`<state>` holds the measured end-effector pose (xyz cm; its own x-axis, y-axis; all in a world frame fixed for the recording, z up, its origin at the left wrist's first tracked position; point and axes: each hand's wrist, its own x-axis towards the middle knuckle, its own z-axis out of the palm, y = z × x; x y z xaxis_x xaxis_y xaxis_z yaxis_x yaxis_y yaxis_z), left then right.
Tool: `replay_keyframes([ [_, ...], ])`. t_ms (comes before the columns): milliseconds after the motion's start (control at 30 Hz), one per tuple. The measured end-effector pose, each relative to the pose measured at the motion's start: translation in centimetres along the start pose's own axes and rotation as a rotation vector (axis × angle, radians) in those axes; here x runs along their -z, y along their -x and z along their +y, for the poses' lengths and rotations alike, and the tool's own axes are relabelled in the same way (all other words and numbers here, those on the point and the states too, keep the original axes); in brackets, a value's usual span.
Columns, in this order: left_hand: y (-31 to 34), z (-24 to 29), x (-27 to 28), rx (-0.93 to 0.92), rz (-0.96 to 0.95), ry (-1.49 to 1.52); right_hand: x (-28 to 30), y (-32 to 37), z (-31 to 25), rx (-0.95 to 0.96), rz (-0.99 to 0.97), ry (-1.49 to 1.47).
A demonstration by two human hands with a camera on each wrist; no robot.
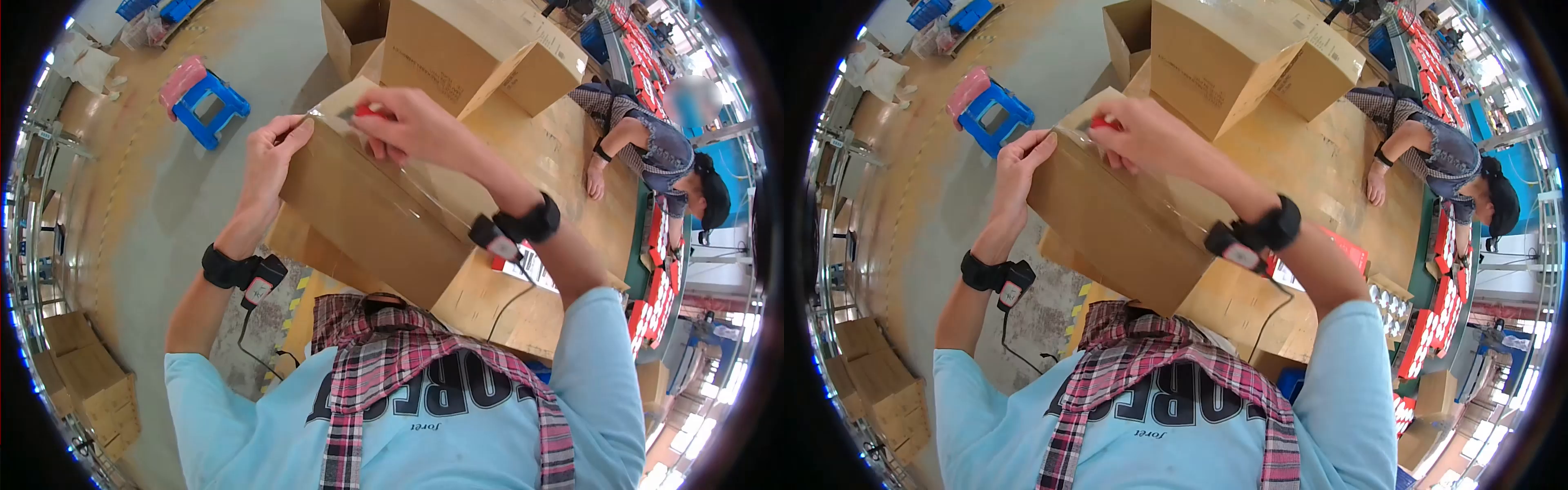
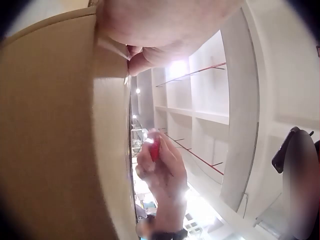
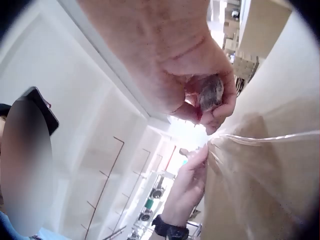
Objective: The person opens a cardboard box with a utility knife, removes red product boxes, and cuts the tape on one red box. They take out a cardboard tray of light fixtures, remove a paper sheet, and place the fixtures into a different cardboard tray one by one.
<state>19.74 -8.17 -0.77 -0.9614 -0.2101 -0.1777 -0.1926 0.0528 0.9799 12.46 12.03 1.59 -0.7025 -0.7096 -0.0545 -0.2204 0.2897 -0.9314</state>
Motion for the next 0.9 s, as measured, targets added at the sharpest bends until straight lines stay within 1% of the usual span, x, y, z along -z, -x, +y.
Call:
replay_keyframes([
  [67,0.2,0.3,-0.1,0.022,-0.002,0.017,-0.1,-1.8,-0.3,-0.030,-0.019,0.034],
  [167,0.4,0.2,-0.1,0.009,-0.002,-0.031,-0.1,-2.4,-0.4,-0.075,-0.051,0.002],
  [267,0.8,0.3,-0.3,0.007,-0.007,-0.024,0.0,-2.2,-1.0,-0.089,-0.066,0.067],
  [500,1.1,-0.2,-0.4,0.000,-0.016,0.017,-0.5,-2.2,-1.3,-0.020,-0.035,0.136],
  [667,1.3,0.0,-0.3,0.016,-0.024,0.015,-0.6,-2.0,-2.2,-0.025,-0.008,0.189],
  [767,1.5,0.3,-0.5,-0.017,-0.005,-0.001,-0.7,-2.2,-2.5,0.007,-0.008,0.225],
  [867,1.7,0.2,-0.6,-0.015,-0.002,0.034,-0.8,-2.0,-3.2,-0.028,0.005,0.272],
  [900,1.7,0.1,-0.5,-0.026,0.000,0.023,-0.9,-2.0,-3.2,-0.001,0.020,0.298],
])
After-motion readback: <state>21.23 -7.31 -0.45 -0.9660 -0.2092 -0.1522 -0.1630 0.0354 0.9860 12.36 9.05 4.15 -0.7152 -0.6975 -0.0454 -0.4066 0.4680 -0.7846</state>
